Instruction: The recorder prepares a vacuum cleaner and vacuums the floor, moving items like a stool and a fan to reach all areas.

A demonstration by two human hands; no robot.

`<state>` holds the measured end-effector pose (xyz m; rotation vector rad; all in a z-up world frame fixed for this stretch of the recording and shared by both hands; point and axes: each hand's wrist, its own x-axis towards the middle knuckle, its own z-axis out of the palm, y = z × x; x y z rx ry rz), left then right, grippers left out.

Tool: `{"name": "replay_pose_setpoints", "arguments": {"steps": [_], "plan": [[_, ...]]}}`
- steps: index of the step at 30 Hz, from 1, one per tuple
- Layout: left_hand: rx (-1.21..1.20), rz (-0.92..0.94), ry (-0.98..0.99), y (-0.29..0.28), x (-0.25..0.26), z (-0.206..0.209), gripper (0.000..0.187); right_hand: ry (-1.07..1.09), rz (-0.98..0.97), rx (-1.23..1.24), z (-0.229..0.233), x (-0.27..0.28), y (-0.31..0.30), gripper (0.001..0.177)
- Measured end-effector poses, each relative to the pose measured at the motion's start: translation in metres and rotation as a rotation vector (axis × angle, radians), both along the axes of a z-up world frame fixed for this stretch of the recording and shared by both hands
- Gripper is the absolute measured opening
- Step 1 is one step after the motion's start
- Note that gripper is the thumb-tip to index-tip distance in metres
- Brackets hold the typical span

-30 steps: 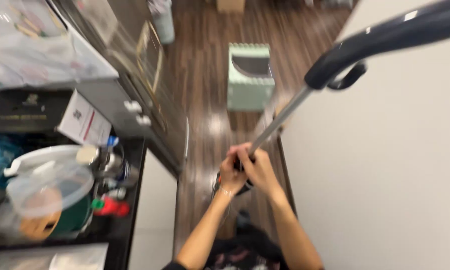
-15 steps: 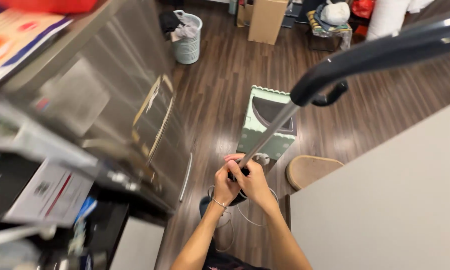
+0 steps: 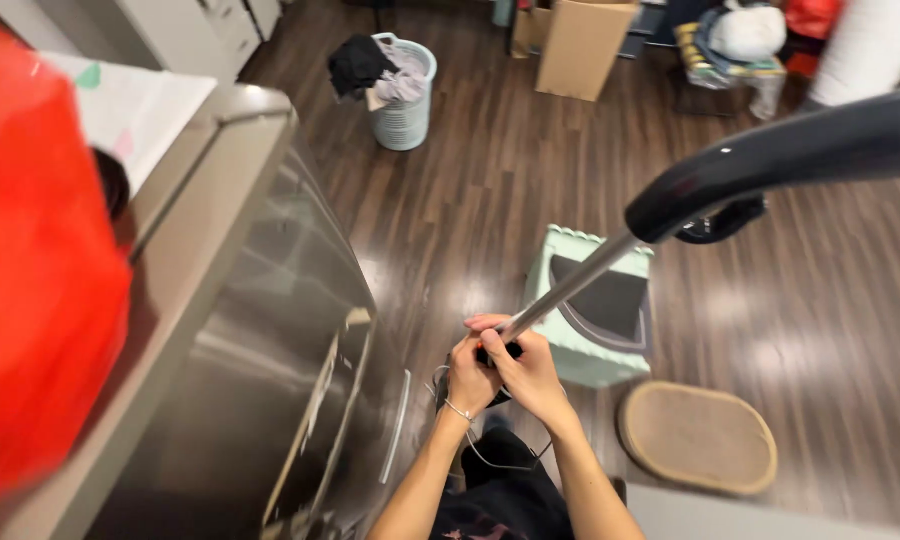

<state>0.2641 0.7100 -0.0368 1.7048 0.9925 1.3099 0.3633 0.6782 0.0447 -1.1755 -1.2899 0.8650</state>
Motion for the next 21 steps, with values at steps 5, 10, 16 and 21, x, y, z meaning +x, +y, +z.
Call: {"name": "replay_pose_setpoints", "arguments": {"steps": [5,10,16,21], "plan": [[-0.066,0.032,-0.008,0.115,0.035,-0.034,0.028,0.059,0.025,-0.107,-0.038,0.045,0.120,0.025],[0.076,0.143,-0.022,0.243,0.074,-0.045,0.032,0.096,0.182,-0.008,-0.062,0.091,0.256,0.024],[0.044,0.260,-0.067,0.365,0.084,-0.028,0.031,0.036,0.310,0.065,-0.038,0.096,0.393,0.019],[-0.116,0.351,-0.054,0.464,0.075,-0.037,0.035,0.046,0.391,0.046,-0.048,0.089,0.506,0.021]]}}
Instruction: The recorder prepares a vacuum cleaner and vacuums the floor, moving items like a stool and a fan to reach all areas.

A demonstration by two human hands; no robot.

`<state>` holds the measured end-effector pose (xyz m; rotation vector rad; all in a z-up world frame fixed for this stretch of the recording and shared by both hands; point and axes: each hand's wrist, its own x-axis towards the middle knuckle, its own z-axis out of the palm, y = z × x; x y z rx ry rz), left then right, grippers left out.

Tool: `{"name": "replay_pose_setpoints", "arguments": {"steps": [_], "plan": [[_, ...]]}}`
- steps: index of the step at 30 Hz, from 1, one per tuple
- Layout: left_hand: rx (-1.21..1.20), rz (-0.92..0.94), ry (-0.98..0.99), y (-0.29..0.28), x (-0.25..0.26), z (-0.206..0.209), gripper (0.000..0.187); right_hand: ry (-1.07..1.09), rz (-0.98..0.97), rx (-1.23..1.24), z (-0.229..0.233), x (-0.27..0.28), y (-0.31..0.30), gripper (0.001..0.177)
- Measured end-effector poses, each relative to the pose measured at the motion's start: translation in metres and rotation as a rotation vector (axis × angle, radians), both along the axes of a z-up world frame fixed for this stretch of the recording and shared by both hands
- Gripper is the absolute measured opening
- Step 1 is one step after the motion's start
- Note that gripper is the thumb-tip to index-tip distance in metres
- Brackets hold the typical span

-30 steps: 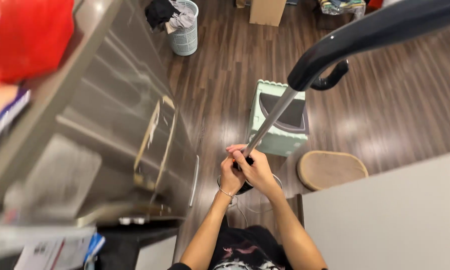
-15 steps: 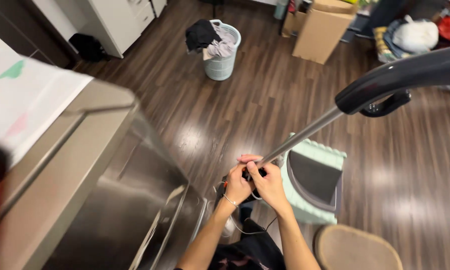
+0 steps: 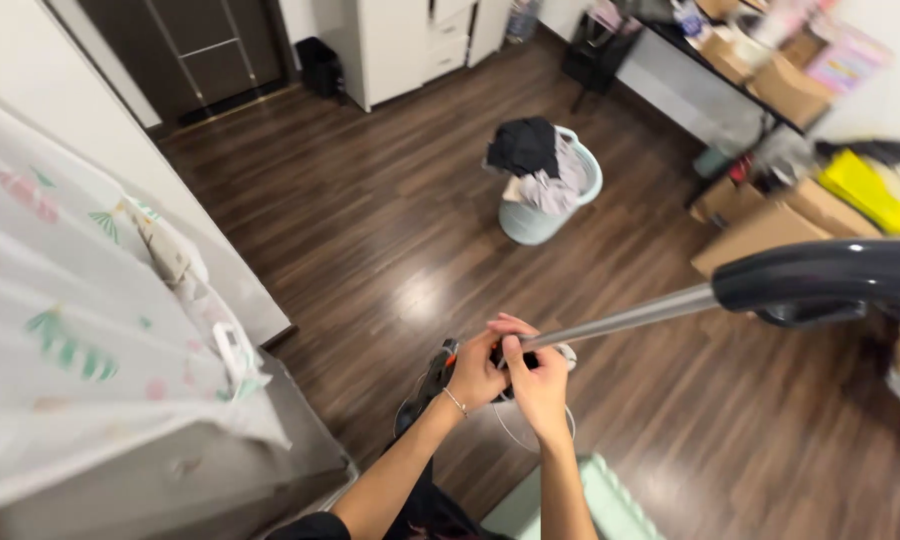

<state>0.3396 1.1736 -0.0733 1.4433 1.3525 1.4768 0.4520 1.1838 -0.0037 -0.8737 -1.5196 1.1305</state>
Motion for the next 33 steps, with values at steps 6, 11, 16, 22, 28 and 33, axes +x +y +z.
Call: {"name": "replay_pose_setpoints", "arguments": {"steps": [6,11,16,22,28,33], "plan": [[0.012,0.105,0.104,0.135,-0.035,-0.045,0.035,-0.002,0.030,-0.053,-0.046,-0.039,0.144,0.024],[0.028,0.192,0.034,0.243,-0.095,-0.048,0.040,-0.095,0.143,-0.119,-0.035,-0.105,0.261,0.023],[0.028,0.280,-0.033,0.319,-0.158,-0.038,0.037,-0.032,0.283,-0.054,-0.045,-0.173,0.353,0.020],[0.031,0.499,-0.081,0.401,-0.232,-0.044,0.040,-0.081,0.430,-0.140,-0.068,-0.267,0.460,0.019],[-0.097,0.794,0.060,0.511,-0.308,-0.073,0.047,-0.027,0.674,-0.170,-0.107,-0.363,0.588,0.025],[-0.177,0.983,0.083,0.588,-0.383,-0.071,0.046,0.078,0.883,-0.089,-0.109,-0.450,0.673,0.025]]}}
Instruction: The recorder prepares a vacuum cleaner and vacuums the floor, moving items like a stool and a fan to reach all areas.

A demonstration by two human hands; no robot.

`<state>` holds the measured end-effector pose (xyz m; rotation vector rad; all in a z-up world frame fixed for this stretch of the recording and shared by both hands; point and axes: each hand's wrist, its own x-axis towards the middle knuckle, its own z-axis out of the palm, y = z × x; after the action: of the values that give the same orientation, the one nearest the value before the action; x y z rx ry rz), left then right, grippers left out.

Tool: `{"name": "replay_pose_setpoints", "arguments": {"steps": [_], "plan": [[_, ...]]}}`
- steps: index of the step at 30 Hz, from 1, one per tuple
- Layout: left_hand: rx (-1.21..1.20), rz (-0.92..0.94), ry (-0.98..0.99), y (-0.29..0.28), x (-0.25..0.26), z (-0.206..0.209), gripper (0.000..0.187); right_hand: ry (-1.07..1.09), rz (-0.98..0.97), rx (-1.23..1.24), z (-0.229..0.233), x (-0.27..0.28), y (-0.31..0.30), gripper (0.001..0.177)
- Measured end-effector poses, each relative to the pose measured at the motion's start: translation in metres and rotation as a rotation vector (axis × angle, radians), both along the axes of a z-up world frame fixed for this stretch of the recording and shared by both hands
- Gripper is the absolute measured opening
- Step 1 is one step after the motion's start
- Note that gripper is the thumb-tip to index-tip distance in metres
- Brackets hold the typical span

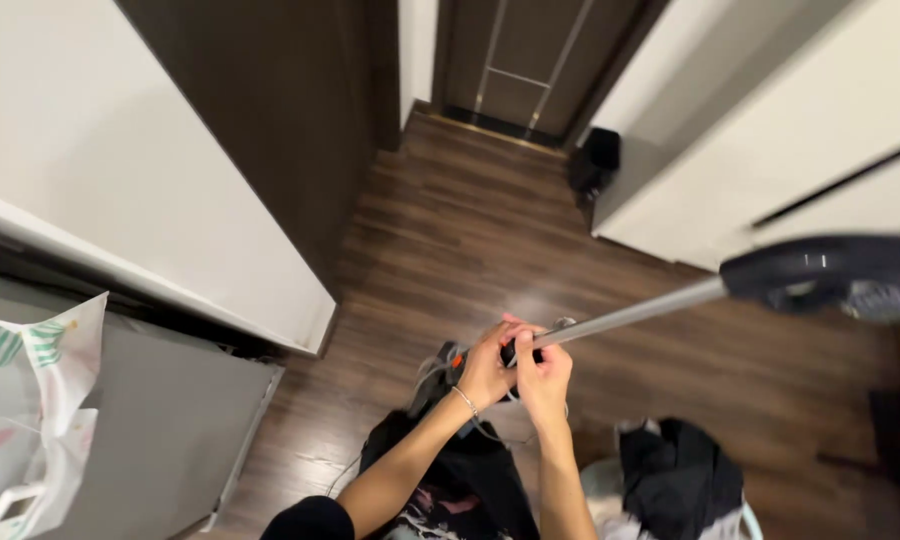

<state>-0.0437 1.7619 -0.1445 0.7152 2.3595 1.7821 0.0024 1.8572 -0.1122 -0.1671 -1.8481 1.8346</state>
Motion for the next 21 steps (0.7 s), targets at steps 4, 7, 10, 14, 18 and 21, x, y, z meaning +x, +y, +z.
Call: {"name": "replay_pose_setpoints", "arguments": {"steps": [4,7,10,14,18,21], "plan": [[-0.008,0.030,0.128,0.049,-0.049,0.017,0.050,0.070,0.074,0.043,0.025,-0.055,0.051,0.021],[-0.111,0.047,0.206,0.077,-0.083,0.040,0.066,0.127,0.087,0.073,0.041,-0.094,0.089,0.022],[-0.152,0.046,0.273,0.088,-0.115,0.068,0.092,0.135,0.055,0.045,0.038,-0.131,0.123,0.024],[-0.050,0.002,0.207,0.092,-0.175,0.061,0.095,0.207,-0.052,-0.041,0.027,-0.184,0.161,0.028],[0.028,0.077,0.040,0.080,-0.258,-0.011,0.069,0.224,-0.092,-0.031,0.018,-0.248,0.192,0.029],[0.047,0.337,-0.057,0.057,-0.326,-0.067,0.038,0.171,-0.143,0.012,0.019,-0.290,0.208,0.035]]}}
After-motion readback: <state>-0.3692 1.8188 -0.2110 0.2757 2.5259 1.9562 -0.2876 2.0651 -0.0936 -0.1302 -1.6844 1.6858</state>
